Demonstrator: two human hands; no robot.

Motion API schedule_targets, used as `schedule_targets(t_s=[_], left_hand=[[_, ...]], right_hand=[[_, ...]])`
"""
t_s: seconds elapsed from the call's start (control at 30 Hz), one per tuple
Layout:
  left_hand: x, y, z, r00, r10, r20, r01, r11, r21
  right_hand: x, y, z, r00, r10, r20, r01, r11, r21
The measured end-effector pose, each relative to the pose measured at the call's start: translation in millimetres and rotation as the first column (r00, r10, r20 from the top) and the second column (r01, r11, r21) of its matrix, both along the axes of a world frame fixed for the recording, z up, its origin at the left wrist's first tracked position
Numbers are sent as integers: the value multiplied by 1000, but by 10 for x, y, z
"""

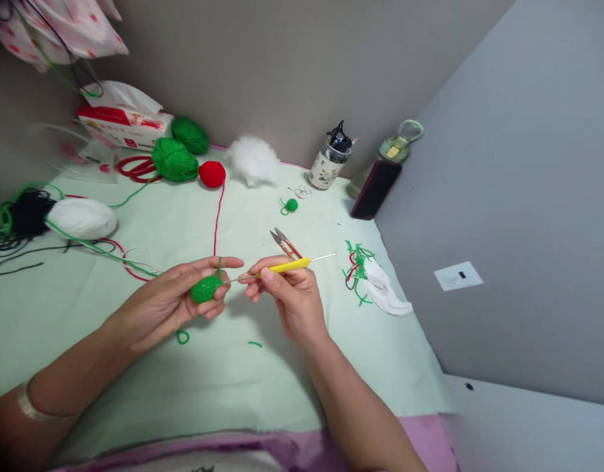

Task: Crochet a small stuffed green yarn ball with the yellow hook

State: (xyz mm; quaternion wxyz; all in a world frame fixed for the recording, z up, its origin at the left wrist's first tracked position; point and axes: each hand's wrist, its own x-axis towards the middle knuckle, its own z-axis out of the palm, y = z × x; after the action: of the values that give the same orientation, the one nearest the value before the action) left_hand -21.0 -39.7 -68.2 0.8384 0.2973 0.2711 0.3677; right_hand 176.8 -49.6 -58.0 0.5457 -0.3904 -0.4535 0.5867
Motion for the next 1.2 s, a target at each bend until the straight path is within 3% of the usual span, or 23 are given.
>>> schedule_targets(t_s=[0.2, 0.6, 0.93, 1.07, 1.2], left_hand=[[21, -6, -45, 1000, -13, 13, 13, 999, 53], [106, -77, -111, 999, 10, 42, -10, 1000, 11], [77, -40, -24, 999, 49, 0, -49, 998, -33], [54, -47, -29, 998, 64, -24, -63, 997, 35], [57, -57, -46, 997, 42, -60, -35, 994, 106]], right_hand=[[-26, -20, -23, 997, 9, -81, -10, 1000, -12], [-57, -46, -59, 1000, -24, -13, 26, 985, 169], [20, -18, -37, 999, -30, -37, 33, 996, 83], [39, 7, -21, 996, 7, -92, -6, 1000, 16], [5, -2, -23, 996, 14, -90, -11, 1000, 28]])
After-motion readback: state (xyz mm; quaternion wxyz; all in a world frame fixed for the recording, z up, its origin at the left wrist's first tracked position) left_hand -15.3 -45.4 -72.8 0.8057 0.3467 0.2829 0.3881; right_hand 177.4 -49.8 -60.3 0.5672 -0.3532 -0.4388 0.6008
